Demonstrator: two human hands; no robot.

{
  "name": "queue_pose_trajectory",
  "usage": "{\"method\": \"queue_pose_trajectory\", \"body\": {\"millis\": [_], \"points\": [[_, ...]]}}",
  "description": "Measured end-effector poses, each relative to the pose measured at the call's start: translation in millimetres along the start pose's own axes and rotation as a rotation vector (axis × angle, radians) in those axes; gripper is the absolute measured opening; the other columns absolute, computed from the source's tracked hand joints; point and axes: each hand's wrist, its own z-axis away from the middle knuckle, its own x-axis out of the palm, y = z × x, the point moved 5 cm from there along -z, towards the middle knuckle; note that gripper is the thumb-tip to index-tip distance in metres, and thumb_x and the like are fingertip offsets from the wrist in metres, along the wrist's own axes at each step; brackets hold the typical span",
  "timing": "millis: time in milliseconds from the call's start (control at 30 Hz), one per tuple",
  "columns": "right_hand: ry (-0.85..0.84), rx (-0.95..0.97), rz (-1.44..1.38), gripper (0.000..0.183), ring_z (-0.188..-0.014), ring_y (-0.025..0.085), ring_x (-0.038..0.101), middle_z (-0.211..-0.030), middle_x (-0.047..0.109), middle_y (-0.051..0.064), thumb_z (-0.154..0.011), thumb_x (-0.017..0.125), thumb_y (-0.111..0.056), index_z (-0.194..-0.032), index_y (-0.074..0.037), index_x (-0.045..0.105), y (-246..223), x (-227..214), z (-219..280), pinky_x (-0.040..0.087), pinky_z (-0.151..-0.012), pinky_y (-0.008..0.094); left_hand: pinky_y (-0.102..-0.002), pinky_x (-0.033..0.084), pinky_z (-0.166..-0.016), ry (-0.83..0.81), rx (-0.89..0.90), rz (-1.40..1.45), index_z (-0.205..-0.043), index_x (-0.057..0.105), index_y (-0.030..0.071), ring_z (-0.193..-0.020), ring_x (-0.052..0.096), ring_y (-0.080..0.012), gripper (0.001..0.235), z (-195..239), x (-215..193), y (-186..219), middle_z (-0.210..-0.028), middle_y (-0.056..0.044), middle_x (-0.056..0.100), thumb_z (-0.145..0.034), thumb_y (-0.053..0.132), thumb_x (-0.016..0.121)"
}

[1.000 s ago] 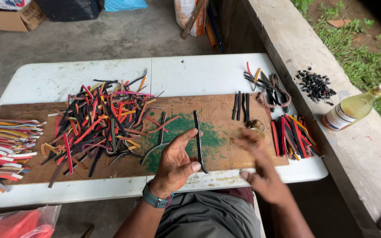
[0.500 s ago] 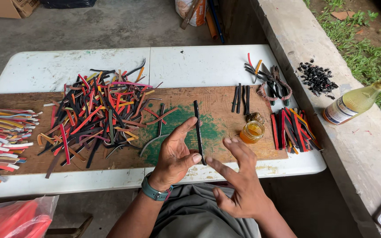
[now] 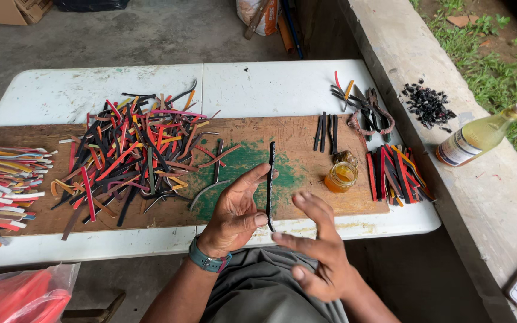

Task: The person aligns and presses together pairs of colored rubber strips on a wooden board. They repeatedly pick up strips, match them by color, and apply pressure to bond them, occasionally using a small jar of adhesive. The person works one pair at a time, placing finished pairs aside.

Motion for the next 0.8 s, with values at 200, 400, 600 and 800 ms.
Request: {"method": "queue_pose_trajectory", "body": {"millis": [200,400,600,800], "points": [[0.011,0.025,0.006,0.054,-0.151,0.046,0.035,-0.158,0.039,0.029,-0.094,0.058,-0.048,-0.122,-0.006,0.078,1,2,9,0.023,-0.127,0.059,-0.036,0.041,-0.116,0.027,-0.027,-0.012,-0.157,0.04,-0.003,-0.144,0.043,-0.0231,0.089,3,0,-2,-0.153,-0.015,0.049,-0.08,0.003,0.083],[0.05,-0.085,0.215,0.049,-0.147,0.041,0.036,-0.154,0.042,0.021,-0.089,0.057,-0.048,-0.121,-0.016,0.077,-19,0,1,0.027,-0.124,0.057,-0.026,0.048,-0.105,0.002,0.004,-0.011,-0.157,0.04,-0.004,-0.148,0.041,-0.0216,0.087,5,0,1,-0.156,-0.014,0.047,-0.082,0.001,0.082],[0.07,-0.09,0.426,0.049,-0.145,0.042,0.032,-0.153,0.041,0.021,-0.091,0.06,-0.048,-0.124,-0.016,0.076,-10,0,-13,0.026,-0.12,0.056,-0.03,0.055,-0.1,-0.008,-0.055,0.047,-0.156,0.039,-0.001,-0.145,0.041,-0.0214,0.086,8,2,-7,-0.153,-0.012,0.046,-0.081,0.001,0.081],[0.026,-0.013,0.162,0.046,-0.134,0.036,0.054,-0.145,0.051,0.02,-0.091,0.061,-0.042,-0.118,-0.007,0.075,-6,-5,35,0.042,-0.115,0.051,-0.034,0.048,-0.107,0.056,-0.052,-0.279,-0.158,0.039,-0.003,-0.141,0.045,-0.0242,0.084,2,-42,-26,-0.161,-0.015,0.045,-0.084,0.003,0.079]]}}
